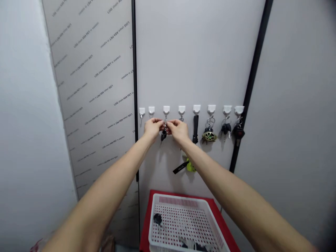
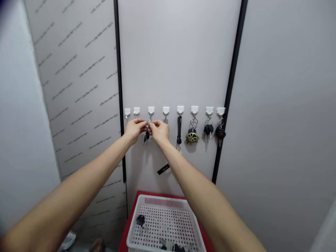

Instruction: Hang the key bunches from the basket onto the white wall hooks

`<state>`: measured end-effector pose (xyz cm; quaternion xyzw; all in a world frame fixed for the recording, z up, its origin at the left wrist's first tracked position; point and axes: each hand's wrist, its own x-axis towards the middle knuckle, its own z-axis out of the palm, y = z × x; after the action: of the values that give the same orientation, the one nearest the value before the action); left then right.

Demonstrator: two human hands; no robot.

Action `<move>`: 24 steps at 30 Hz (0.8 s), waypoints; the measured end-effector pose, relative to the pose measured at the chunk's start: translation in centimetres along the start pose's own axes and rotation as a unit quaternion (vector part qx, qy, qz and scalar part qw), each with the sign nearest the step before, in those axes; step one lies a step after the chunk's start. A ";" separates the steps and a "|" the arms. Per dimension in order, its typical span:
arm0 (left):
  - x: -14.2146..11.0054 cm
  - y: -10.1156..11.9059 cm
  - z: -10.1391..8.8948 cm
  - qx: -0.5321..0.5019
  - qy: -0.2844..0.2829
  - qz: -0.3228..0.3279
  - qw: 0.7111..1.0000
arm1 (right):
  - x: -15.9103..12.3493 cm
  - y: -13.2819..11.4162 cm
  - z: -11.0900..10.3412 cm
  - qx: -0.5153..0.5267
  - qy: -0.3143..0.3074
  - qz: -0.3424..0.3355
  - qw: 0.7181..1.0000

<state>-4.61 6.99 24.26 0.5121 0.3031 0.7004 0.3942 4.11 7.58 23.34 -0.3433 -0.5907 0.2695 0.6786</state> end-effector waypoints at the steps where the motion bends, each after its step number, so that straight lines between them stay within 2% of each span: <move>1: 0.7 0.3 0.3 -0.002 0.005 0.003 1.000 | 0.7 -0.3 0.3 -0.004 0.013 -0.003 1.000; 6: 2.7 0.0 1.4 0.040 0.049 -0.006 0.998 | 2.4 -0.5 0.9 -0.066 0.056 0.005 0.996; 10: 3.1 -0.9 1.5 0.063 0.063 -0.013 0.996 | 2.6 0.2 0.8 -0.100 0.055 0.023 0.993; 12: 2.9 -1.1 1.1 0.073 0.069 -0.015 0.995 | 2.4 0.4 0.5 -0.129 0.048 0.003 0.990; 16: 1.2 -2.2 -0.6 0.121 0.082 0.019 0.989 | 0.9 0.8 -0.9 -0.215 0.039 -0.092 0.972; 18: -0.7 -3.7 -1.6 0.158 0.052 0.034 0.986 | -1.0 1.5 -2.1 -0.239 0.002 -0.113 0.964; 20: -3.4 -6.0 -2.4 0.183 -0.009 0.011 0.983 | -3.7 2.8 -3.7 -0.266 -0.064 -0.099 0.957; 22: -6.6 -8.7 -2.9 0.208 -0.077 -0.032 0.975 | -7.0 4.4 -5.4 -0.300 -0.166 -0.058 0.938; 24: -9.9 -11.6 -3.3 0.245 -0.144 -0.069 0.956 | -10.4 6.1 -7.3 -0.340 -0.295 0.001 0.893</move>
<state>-3.27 4.24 8.94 0.6663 0.4397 0.4948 0.3433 9.92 2.26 11.62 -0.4587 -0.8187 0.1420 0.3149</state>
